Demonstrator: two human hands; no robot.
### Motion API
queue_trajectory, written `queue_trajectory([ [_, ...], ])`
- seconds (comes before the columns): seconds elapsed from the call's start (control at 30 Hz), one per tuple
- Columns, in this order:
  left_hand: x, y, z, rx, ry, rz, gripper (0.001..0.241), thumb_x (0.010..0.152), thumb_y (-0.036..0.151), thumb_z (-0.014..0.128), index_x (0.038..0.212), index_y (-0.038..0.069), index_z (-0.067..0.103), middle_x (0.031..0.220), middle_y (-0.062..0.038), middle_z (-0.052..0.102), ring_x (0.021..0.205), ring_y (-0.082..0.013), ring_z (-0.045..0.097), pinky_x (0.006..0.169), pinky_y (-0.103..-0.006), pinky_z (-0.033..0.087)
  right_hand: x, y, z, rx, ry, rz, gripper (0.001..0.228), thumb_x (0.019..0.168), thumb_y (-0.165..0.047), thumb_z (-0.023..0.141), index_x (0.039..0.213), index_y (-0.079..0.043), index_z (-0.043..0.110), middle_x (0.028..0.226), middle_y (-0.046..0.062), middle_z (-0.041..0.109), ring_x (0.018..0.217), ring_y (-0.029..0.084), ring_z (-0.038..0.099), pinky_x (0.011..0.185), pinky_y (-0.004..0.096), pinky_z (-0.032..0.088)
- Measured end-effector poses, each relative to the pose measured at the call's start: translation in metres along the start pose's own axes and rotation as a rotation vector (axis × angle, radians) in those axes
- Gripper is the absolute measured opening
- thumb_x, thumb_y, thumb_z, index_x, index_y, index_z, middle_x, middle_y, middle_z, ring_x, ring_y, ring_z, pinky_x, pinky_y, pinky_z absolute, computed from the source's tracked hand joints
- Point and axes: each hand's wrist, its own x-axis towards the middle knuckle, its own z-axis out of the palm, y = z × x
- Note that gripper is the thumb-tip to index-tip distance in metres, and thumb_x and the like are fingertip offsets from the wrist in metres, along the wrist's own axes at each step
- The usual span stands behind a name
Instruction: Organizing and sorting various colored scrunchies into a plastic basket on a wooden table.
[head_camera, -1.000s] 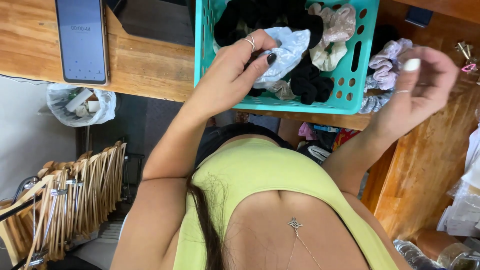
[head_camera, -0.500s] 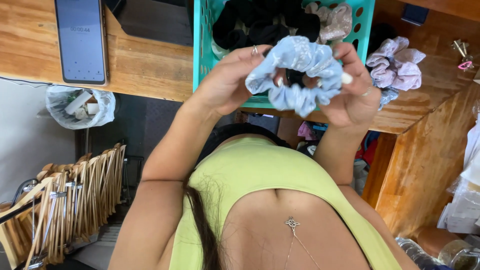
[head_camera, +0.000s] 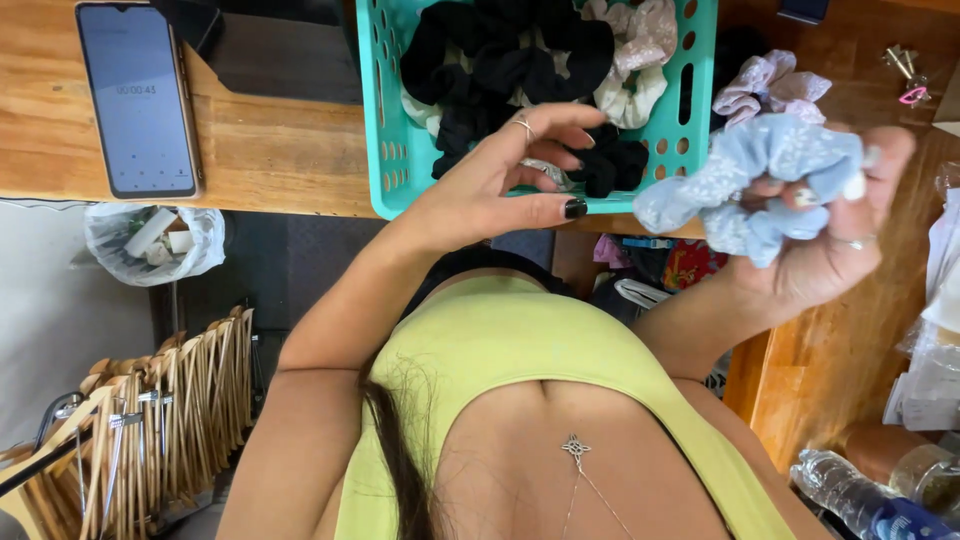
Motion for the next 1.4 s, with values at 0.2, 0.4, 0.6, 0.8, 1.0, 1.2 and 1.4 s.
queue_trajectory([
  [0.2, -0.014, 0.030, -0.012, 0.543, 0.405, 0.110, 0.036, 0.098, 0.012, 0.072, 0.131, 0.016, 0.058, 0.127, -0.005, 0.055, 0.120, -0.0202, 0.061, 0.097, -0.0343, 0.051, 0.022, -0.021, -0.028, -0.007, 0.468, -0.336, 0.038, 0.087, 0.008, 0.079, 0.123, 0.009, 0.069, 0.098, 0.023, 0.076, 0.083, 0.031, 0.074, 0.091, 0.045, 0.069],
  [0.4, -0.018, 0.032, -0.019, 0.662, 0.487, 0.169, 0.025, 0.096, 0.007, 0.072, 0.119, 0.012, 0.063, 0.113, -0.006, 0.060, 0.105, -0.0220, 0.063, 0.092, -0.0345, 0.051, 0.062, 0.002, -0.102, -0.026, 0.327, -0.119, 0.022, 0.107, 0.009, 0.059, 0.114, -0.009, 0.069, 0.127, 0.015, 0.066, 0.092, 0.022, 0.069, 0.083, 0.026, 0.064],
  [0.6, -0.026, 0.035, -0.019, 0.677, 0.597, 0.208, 0.022, 0.098, -0.003, 0.065, 0.113, 0.013, 0.065, 0.110, -0.004, 0.061, 0.093, -0.0158, 0.066, 0.082, -0.0311, 0.051, 0.063, 0.027, -0.066, -1.628, 0.359, -0.641, 0.032, 0.077, 0.015, 0.060, 0.102, -0.005, 0.057, 0.095, 0.013, 0.063, 0.083, 0.025, 0.059, 0.071, 0.035, 0.050],
  [0.8, -0.023, 0.032, -0.016, 0.683, 0.702, 0.250, 0.028, 0.099, -0.009, 0.057, 0.111, 0.014, 0.066, 0.115, -0.007, 0.054, 0.068, -0.0129, 0.052, 0.070, -0.0294, 0.046, 0.040, 0.045, 0.048, -1.418, -0.156, -0.367, 0.017, 0.107, 0.015, 0.062, 0.117, 0.003, 0.061, 0.107, 0.018, 0.062, 0.091, 0.027, 0.063, 0.080, 0.037, 0.057],
  [1.0, -0.021, 0.033, -0.008, 0.681, 0.624, 0.273, 0.018, 0.100, -0.002, 0.065, 0.113, 0.011, 0.066, 0.116, -0.007, 0.052, 0.069, -0.0126, 0.054, 0.078, -0.0299, 0.049, 0.054, 0.082, 0.086, -2.204, -0.594, 0.333, 0.049, 0.089, -0.050, 0.081, 0.111, -0.010, 0.062, 0.099, 0.000, 0.077, 0.088, 0.040, 0.070, 0.064, 0.055, 0.050],
  [1.2, -0.021, 0.028, -0.008, 0.668, 0.604, 0.254, 0.024, 0.098, -0.006, 0.059, 0.113, 0.012, 0.064, 0.116, -0.006, 0.051, 0.074, -0.0144, 0.054, 0.080, -0.0314, 0.049, 0.064, 0.097, 0.073, -2.131, -0.811, 0.517, 0.030, 0.091, -0.017, 0.067, 0.117, -0.007, 0.056, 0.072, 0.016, 0.063, 0.071, 0.041, 0.061, 0.054, 0.051, 0.042],
  [1.4, -0.009, 0.014, -0.015, 0.781, 0.353, 0.127, 0.082, 0.089, 0.024, 0.093, 0.151, 0.011, 0.041, 0.147, -0.016, 0.047, 0.136, -0.0365, 0.044, 0.116, -0.0468, 0.040, 0.055, 0.060, 0.120, -1.156, -0.638, 0.375, 0.017, 0.107, -0.016, 0.057, 0.117, -0.006, 0.048, 0.098, 0.007, 0.065, 0.089, 0.015, 0.061, 0.079, 0.030, 0.049],
])
